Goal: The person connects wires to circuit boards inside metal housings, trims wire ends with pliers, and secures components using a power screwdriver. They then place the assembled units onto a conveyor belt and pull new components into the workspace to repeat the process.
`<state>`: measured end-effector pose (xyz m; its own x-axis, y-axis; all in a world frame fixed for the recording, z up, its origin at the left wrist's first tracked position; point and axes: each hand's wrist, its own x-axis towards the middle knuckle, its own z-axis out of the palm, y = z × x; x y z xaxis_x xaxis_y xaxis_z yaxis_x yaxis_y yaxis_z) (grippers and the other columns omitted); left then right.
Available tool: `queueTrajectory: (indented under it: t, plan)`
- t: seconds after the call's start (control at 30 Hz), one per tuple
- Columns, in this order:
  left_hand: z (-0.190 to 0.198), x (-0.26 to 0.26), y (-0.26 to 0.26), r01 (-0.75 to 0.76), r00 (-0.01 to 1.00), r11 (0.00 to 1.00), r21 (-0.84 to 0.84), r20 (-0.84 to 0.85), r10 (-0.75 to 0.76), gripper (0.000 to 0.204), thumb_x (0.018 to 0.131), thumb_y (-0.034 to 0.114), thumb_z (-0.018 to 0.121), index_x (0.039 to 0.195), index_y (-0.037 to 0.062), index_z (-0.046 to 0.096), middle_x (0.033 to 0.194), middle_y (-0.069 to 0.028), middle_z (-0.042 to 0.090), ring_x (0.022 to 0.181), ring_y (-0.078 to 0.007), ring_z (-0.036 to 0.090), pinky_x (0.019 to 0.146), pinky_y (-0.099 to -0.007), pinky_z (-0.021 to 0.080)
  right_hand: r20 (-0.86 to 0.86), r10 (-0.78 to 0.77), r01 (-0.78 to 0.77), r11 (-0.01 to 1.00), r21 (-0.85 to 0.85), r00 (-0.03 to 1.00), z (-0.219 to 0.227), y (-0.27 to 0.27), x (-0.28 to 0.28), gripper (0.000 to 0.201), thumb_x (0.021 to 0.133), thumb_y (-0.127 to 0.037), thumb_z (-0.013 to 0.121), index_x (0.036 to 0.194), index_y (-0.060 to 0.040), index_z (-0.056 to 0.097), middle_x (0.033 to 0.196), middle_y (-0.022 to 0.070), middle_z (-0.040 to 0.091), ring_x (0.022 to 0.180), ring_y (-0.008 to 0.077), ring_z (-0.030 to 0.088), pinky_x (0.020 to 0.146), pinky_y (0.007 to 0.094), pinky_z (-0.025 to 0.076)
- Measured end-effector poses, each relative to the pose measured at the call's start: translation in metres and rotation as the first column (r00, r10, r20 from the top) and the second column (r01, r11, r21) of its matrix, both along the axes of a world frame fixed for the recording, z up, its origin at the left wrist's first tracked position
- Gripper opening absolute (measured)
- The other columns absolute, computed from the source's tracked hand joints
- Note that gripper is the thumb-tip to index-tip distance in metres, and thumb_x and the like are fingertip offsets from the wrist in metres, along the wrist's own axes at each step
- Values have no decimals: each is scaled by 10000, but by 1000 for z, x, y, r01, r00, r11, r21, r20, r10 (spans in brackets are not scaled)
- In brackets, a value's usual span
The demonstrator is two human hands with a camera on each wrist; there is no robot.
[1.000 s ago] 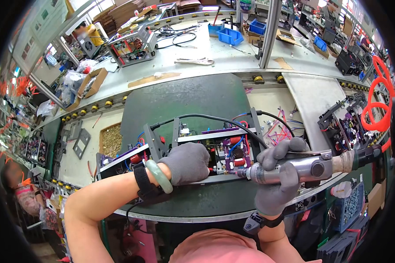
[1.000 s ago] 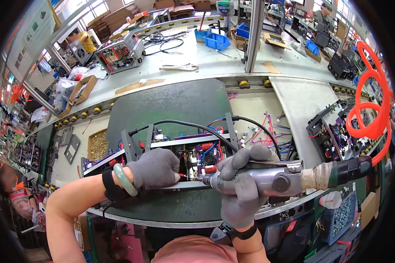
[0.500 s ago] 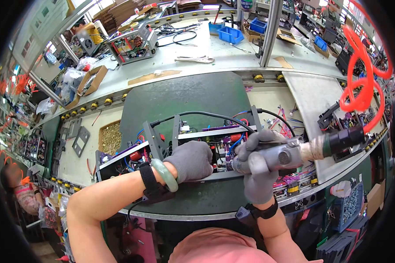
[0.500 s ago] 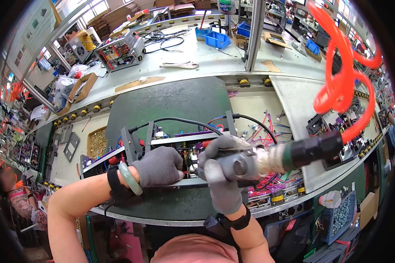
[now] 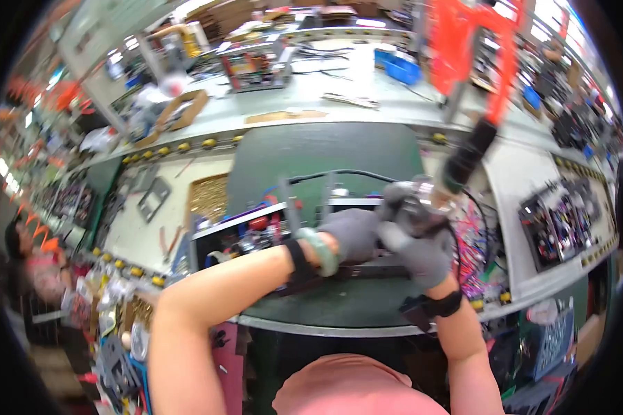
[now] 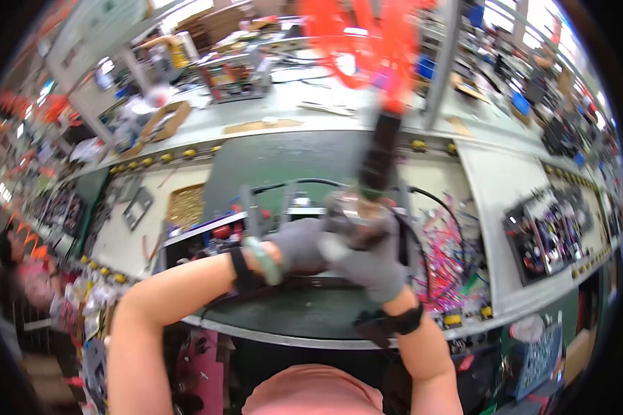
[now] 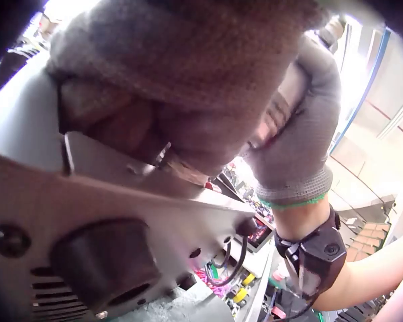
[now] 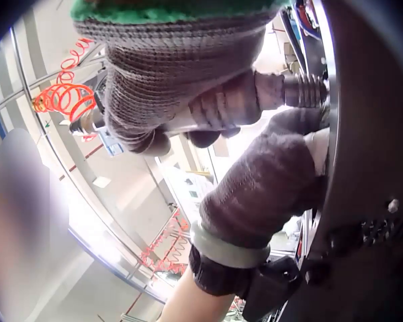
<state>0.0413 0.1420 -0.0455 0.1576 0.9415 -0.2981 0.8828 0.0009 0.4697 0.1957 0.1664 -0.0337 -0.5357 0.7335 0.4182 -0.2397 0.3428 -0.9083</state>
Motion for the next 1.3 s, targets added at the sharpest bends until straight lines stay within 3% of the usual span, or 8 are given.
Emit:
queueTrajectory:
  t: [0.2,0.27,0.37,0.57,0.6,0.73,0.93,1.3]
  plan:
    - [6,7,-40,-153,988,926,344,56,142,202,819,268,666,926,101,702,882,-155,701,889,-351,688,777,-449,538,-22,-82,61,864,-500,996,-21,7,21,280,915,-180,677,1173,-82,632,954,-28,602,737,70,531,618,259,432]
    - [24,-9,-100,-402,902,761,509,363,234,194,859,254,650,911,71,688,880,-178,681,865,-347,674,783,-420,526,-198,-247,236,969,-78,948,-6,-14,14,360,900,-192,678,1214,-73,551,1000,30,569,741,86,517,546,195,405]
    - [28,-69,-206,-762,623,492,421,683,382,219,874,202,691,1037,56,703,935,-129,693,918,-247,681,854,-351,523,-345,366,-418,904,-86,864,9,-21,30,422,807,-187,734,1140,-70,502,930,73,537,779,120,549,542,234,461]
    - [-48,-223,-431,-932,80,-4,361,218,973,326,890,205,555,1162,73,676,1130,-200,680,1077,-369,635,922,-409,499,-165,203,-262,757,-599,965,-99,-70,2,422,713,5,715,1097,-37,546,978,76,562,847,163,589,715,273,518]
    - [-58,-236,-459,-942,85,40,334,121,989,343,911,275,512,1140,77,674,1126,-204,674,1079,-379,627,920,-430,493,120,323,-303,940,-159,939,-65,-98,-18,389,706,35,670,1064,-50,545,995,62,566,889,148,585,817,277,491]
    - [-56,-248,-453,-915,-86,-113,387,87,993,248,886,225,567,1046,119,724,1028,-174,696,967,-367,661,862,-446,512,157,304,-298,952,-64,939,-87,-114,-43,367,722,63,605,1050,-86,531,962,12,551,898,124,538,800,272,471]
    - [-98,-282,-330,-862,419,413,294,-43,907,303,755,118,692,1053,148,739,1045,-141,700,1033,-317,656,905,-383,511,136,323,-315,946,-77,937,-84,-121,-50,348,650,49,638,966,-59,538,889,44,571,781,133,561,739,285,493]
    - [-137,-326,-265,-775,534,631,26,-507,676,259,845,248,617,1032,115,738,1052,-164,720,1011,-334,695,888,-431,547,240,228,-223,974,-48,944,-79,-130,-45,335,647,-18,729,954,-49,601,877,49,625,771,137,614,686,276,520]
